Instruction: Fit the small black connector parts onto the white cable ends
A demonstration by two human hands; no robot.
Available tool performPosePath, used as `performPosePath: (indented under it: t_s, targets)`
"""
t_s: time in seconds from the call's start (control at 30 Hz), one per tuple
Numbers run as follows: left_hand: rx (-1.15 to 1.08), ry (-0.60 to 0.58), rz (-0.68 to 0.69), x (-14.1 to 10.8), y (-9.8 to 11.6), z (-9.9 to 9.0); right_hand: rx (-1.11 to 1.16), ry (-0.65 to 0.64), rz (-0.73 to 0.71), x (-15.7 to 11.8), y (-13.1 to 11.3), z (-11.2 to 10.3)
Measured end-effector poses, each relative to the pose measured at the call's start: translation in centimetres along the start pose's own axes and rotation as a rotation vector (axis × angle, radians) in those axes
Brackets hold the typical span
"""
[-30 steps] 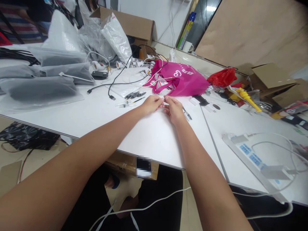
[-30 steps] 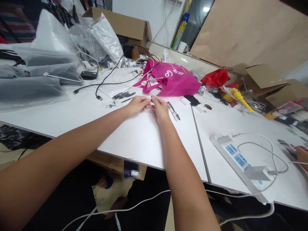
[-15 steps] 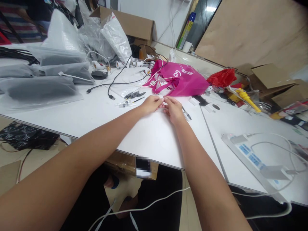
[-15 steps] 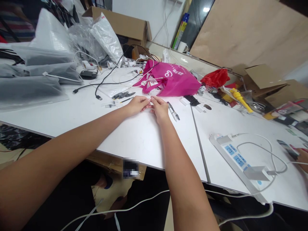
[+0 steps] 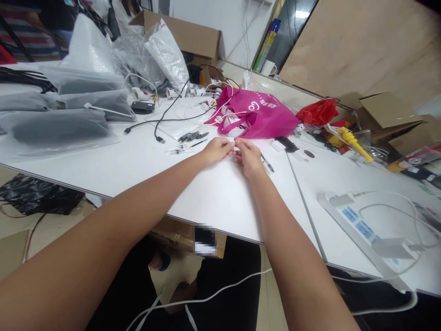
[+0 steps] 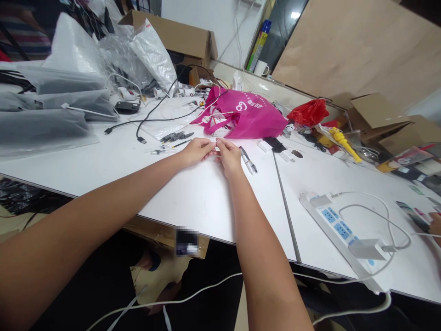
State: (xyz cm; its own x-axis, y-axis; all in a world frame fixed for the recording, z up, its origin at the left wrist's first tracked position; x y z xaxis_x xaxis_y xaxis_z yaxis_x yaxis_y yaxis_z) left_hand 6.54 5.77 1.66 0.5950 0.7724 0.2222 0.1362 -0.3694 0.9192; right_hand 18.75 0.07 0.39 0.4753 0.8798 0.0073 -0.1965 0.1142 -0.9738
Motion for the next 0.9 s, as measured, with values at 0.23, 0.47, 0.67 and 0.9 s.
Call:
performPosePath:
  t_s: [0.23, 0.47, 0.67, 0.9]
  targets:
    - [0.023, 0.005, 0.041, -0.23, 0.43, -0.14, -0.025, 0.014, 0.006, 0.15, -0.01, -0.22]
    - [0.038, 0.002, 0.041, -0.35, 0.71, -0.11, -0.006, 0.021, 0.006, 0.23, -0.05, -0.25]
    - [0.051, 0.009, 0.039, -0.44, 0.64, -0.09, -0.034, 0.022, -0.002, 0.18, -0.15, -0.19]
    - [0.065, 0.011, 0.053, -0.39, 0.63, -0.09, 0.005, 0.041, 0.033, -0.27, -0.33, -0.01]
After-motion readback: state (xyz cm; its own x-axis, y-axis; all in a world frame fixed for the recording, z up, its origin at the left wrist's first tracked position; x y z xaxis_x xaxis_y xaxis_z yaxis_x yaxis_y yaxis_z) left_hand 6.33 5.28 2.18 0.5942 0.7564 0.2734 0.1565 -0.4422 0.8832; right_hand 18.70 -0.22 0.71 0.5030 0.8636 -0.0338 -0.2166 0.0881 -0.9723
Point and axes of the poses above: each hand's wrist, its own x-axis towards the middle knuckle, its own z-axis out of the palm, y = z × x, the point moved 9 cm from there along x, towards the middle knuckle, and after that the axes turned 6 degrees about x, right-handed, at the moved point
